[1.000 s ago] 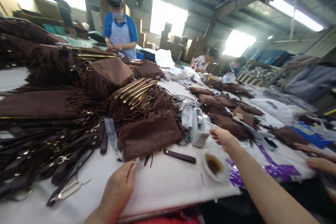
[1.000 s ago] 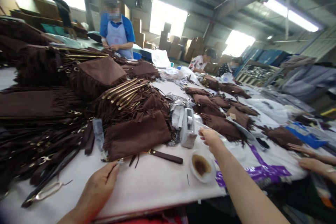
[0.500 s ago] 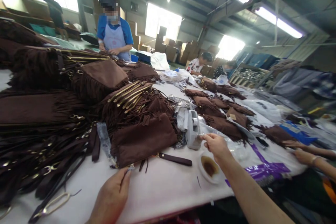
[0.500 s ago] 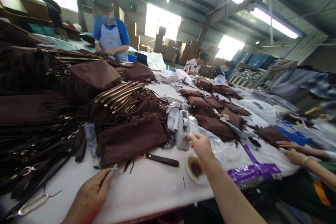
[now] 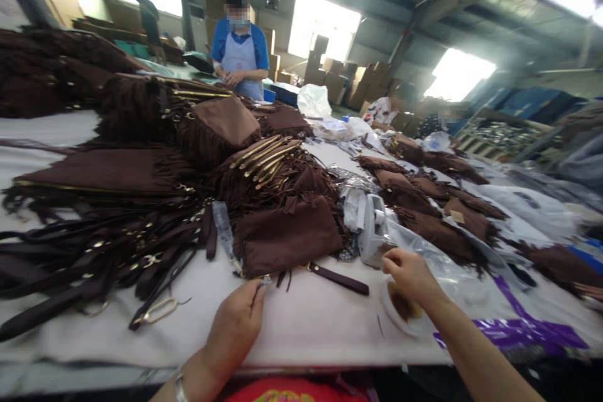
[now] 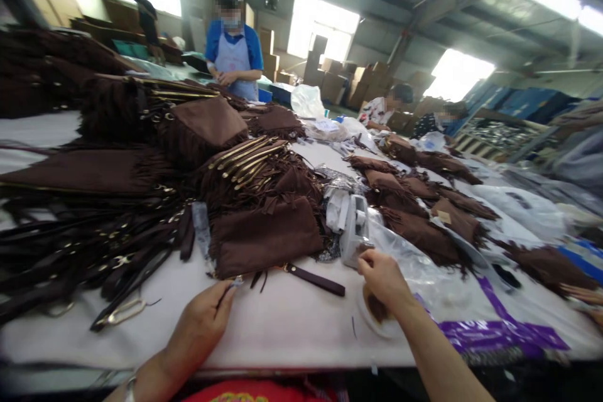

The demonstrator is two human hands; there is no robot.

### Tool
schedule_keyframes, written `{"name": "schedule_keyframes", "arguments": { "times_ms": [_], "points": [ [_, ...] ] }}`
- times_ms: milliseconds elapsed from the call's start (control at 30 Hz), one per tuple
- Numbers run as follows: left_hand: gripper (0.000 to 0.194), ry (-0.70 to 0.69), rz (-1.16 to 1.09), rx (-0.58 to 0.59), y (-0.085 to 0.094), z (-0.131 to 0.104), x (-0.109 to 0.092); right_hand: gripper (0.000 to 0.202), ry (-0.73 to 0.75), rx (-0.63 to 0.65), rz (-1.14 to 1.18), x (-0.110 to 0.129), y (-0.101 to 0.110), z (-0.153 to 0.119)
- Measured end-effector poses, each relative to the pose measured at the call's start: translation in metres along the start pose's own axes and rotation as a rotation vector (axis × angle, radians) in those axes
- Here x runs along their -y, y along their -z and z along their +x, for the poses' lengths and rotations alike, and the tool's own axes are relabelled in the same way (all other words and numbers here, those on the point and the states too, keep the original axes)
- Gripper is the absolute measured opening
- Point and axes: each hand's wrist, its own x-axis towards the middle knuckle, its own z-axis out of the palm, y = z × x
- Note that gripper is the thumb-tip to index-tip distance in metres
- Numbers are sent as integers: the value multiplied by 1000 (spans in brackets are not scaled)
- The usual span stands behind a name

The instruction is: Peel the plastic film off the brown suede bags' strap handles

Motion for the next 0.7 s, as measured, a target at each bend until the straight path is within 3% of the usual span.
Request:
{"name": "schedule_keyframes", "arguments": {
  "times_ms": [167, 267, 367, 467, 700],
  "points": [
    [25, 38, 70, 82, 3, -4, -14, 28, 50, 524, 304, 66, -47, -41],
    [24, 35, 156, 114, 2, -8, -14, 30, 8, 695, 493, 107, -90, -58],
    [23, 12, 212, 139, 2, -12, -13, 31, -60, 734, 595, 131, -127, -62],
    [20, -28, 225, 157, 2, -15, -12, 31, -126, 738, 608, 139, -149, -57],
    [15, -51, 275, 195, 3, -15, -15, 31, -183, 774, 455, 140, -160, -47]
  ]
}}
